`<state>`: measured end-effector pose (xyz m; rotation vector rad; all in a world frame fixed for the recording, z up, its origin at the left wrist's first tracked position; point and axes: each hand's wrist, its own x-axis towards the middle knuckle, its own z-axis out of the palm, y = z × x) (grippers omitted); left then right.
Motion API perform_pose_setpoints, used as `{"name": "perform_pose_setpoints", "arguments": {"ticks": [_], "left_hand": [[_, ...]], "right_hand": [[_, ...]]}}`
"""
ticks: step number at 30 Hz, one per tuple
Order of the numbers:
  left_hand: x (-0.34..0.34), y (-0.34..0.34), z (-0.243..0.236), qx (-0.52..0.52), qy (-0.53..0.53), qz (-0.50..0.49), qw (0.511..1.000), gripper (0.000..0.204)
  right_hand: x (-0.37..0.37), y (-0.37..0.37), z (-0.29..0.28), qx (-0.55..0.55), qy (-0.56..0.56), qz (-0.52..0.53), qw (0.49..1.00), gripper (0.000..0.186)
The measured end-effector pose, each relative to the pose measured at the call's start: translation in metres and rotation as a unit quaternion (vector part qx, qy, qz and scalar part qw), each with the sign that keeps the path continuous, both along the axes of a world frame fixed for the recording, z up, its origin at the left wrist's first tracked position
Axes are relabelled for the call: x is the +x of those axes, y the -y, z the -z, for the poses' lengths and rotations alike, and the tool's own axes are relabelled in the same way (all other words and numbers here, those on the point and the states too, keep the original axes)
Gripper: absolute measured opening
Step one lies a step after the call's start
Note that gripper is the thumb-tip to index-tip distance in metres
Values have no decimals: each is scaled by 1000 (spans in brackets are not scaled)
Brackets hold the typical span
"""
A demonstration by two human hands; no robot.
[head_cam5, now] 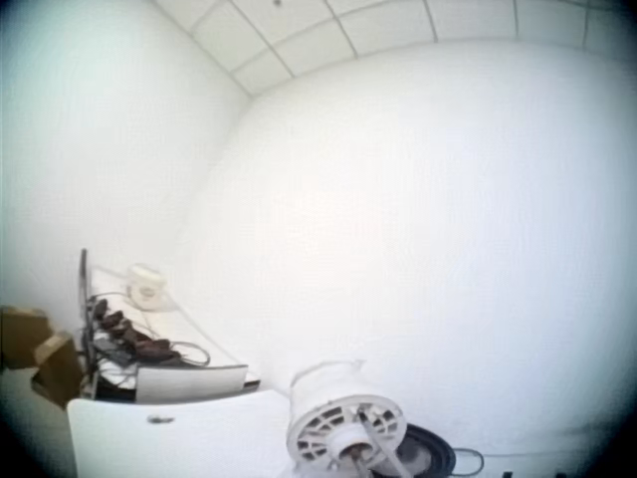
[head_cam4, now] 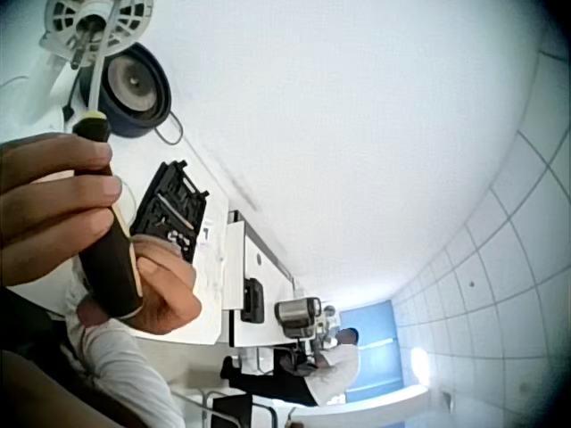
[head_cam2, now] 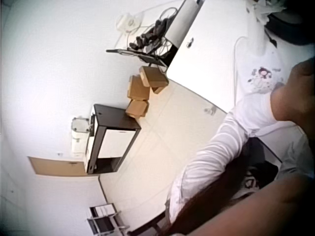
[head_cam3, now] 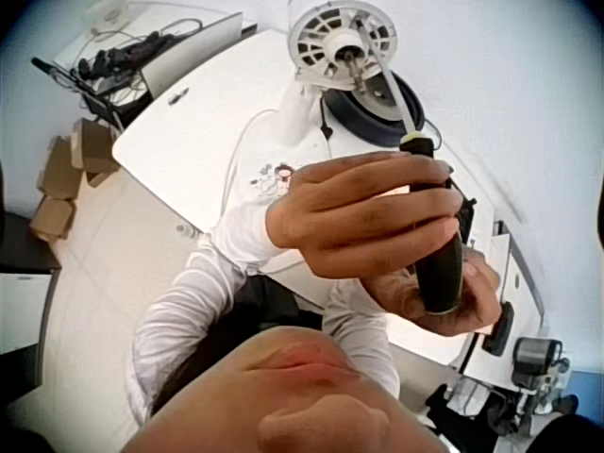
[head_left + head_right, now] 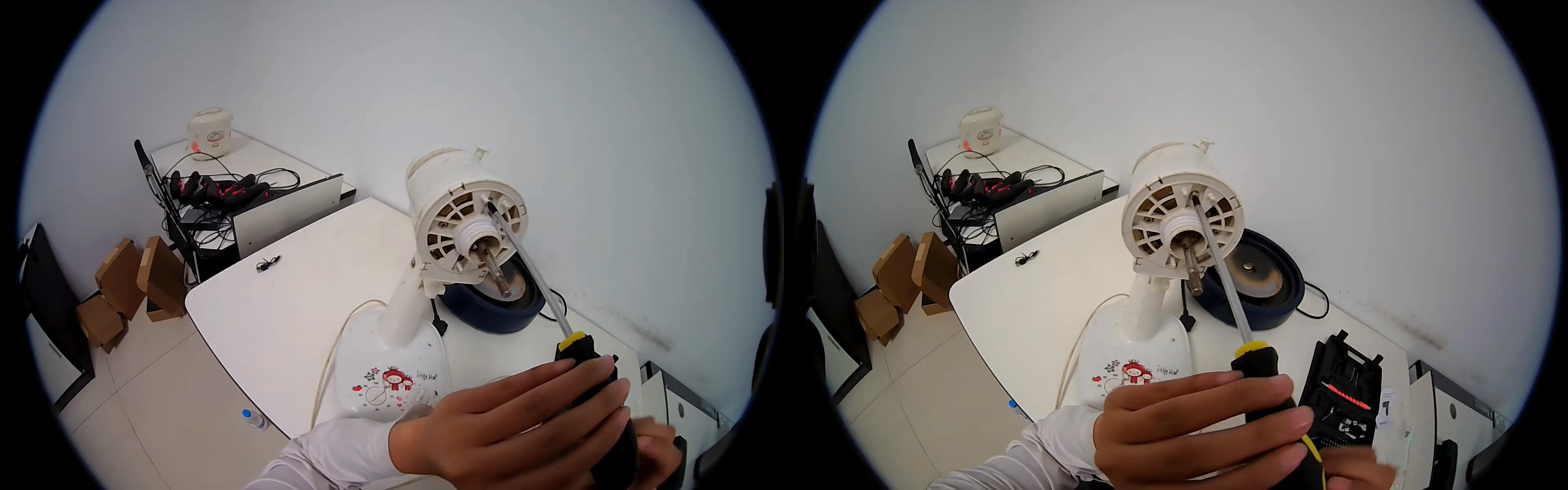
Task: The person uses a screwdriver to loosen screws on a blue circular device and then on a white fan. They manipulate the devices on a white table, adjusting components with the tool.
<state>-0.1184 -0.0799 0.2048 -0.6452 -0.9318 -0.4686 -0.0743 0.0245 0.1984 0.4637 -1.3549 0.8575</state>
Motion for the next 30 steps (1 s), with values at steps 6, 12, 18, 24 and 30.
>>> {"name": "perform_pose_setpoints", "arguments": {"ticks": [6, 12, 18, 24, 30], "left_hand": [[6, -1, -11, -1, -10, -37, 999, 26], [21, 6, 1, -43, 106, 14, 993, 26], [9, -4, 0, 20, 28, 51, 998, 26], [11, -11, -11, 34, 7, 88, 996, 31], [14, -7, -10, 6, 47, 81, 996, 29]], "right_hand": [[-16, -12, -4, 93, -204, 65, 972, 43], [-18, -19, -9, 236, -228, -66, 942, 26], [-5, -22, 11, 168, -40, -27, 985, 34], [-7, -17, 2, 233, -50, -125, 963, 35], [-8, -18, 0, 261, -42, -191, 945, 36]]}}
